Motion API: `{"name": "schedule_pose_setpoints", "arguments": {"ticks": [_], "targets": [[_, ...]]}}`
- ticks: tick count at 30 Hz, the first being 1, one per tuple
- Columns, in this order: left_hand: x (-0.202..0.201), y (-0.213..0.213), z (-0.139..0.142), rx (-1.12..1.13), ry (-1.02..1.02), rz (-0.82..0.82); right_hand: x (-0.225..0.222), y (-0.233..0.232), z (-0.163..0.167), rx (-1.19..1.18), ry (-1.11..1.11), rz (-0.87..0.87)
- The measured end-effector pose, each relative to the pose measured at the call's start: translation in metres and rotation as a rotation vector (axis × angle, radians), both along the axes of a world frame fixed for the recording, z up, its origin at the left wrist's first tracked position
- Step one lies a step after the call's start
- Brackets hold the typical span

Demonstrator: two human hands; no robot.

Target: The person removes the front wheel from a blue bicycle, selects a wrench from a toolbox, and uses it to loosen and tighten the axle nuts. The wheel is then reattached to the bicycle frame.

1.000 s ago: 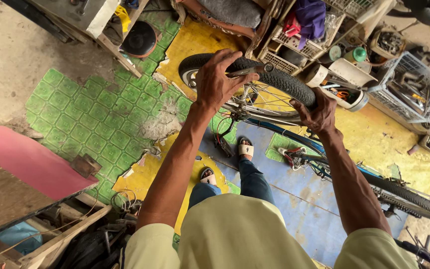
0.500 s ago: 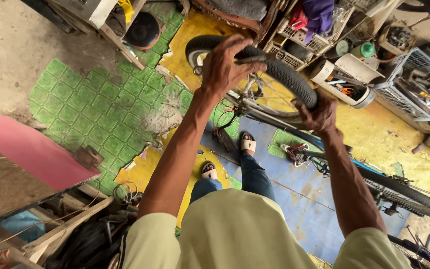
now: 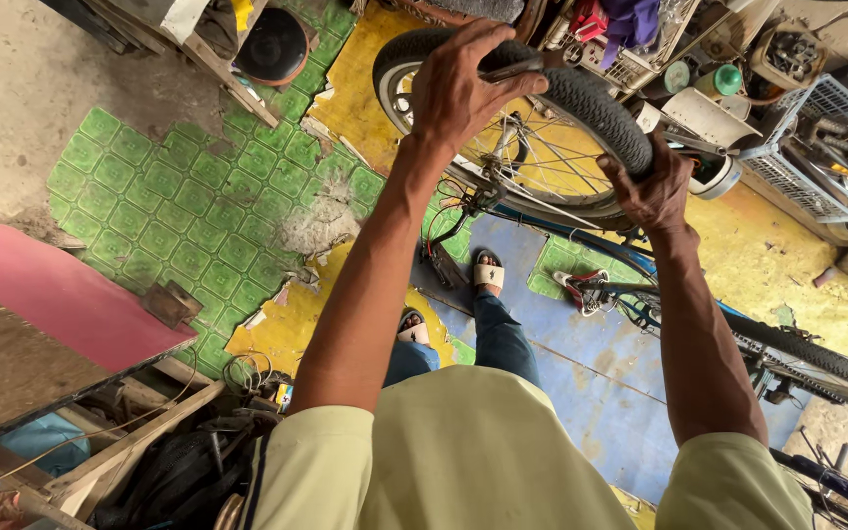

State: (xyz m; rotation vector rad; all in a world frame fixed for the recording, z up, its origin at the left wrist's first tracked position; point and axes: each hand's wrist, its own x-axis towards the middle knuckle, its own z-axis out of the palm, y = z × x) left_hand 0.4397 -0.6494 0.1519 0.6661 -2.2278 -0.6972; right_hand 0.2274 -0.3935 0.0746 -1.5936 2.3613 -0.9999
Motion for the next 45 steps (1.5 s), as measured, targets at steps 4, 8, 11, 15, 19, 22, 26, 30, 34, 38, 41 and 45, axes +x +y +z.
{"name": "schedule_pose_setpoints", "arguments": {"ticks": [4,8,11,15,19,22,26,30,34,38,41,45], "targets": [[0.004,0.005,0.005,0.150,-0.115,-0.021,0.008,0.004,-0.004,-0.046,0.000,0.032],[0.013,0.008,0.006,0.003,-0.042,0.003,0.014,0.006,-0.009,0.006,0.075,-0.016],[0.018,0.008,0.010,-0.025,-0.027,0.008,0.014,0.008,-0.013,-0.002,-0.022,-0.028],[0.021,0.009,0.013,-0.017,-0.003,-0.019,0.014,0.010,-0.017,-0.130,0.123,0.085],[0.023,0.014,0.010,0.106,-0.013,-0.021,0.015,0.012,-0.017,-0.055,0.047,0.025],[0.024,0.013,0.010,-0.044,0.023,0.014,0.015,0.012,-0.016,-0.050,0.038,0.057],[0.023,0.016,0.003,0.161,-0.127,-0.034,0.017,0.015,-0.020,0.002,-0.126,0.015],[0.026,0.015,-0.008,0.119,-0.075,-0.095,0.022,0.021,-0.026,-0.079,0.066,0.010],[0.028,0.018,-0.016,0.058,-0.020,-0.085,0.028,0.022,-0.019,-0.063,-0.022,-0.025],[0.025,0.028,-0.012,0.036,0.147,-0.024,0.030,0.020,0.002,0.040,-0.404,-0.155],[0.021,0.036,-0.008,0.152,0.193,0.092,0.026,0.022,0.020,-0.143,-0.074,0.025],[0.027,0.049,-0.011,0.199,0.314,0.150,0.024,0.026,0.035,-0.196,-0.100,-0.029]]}}
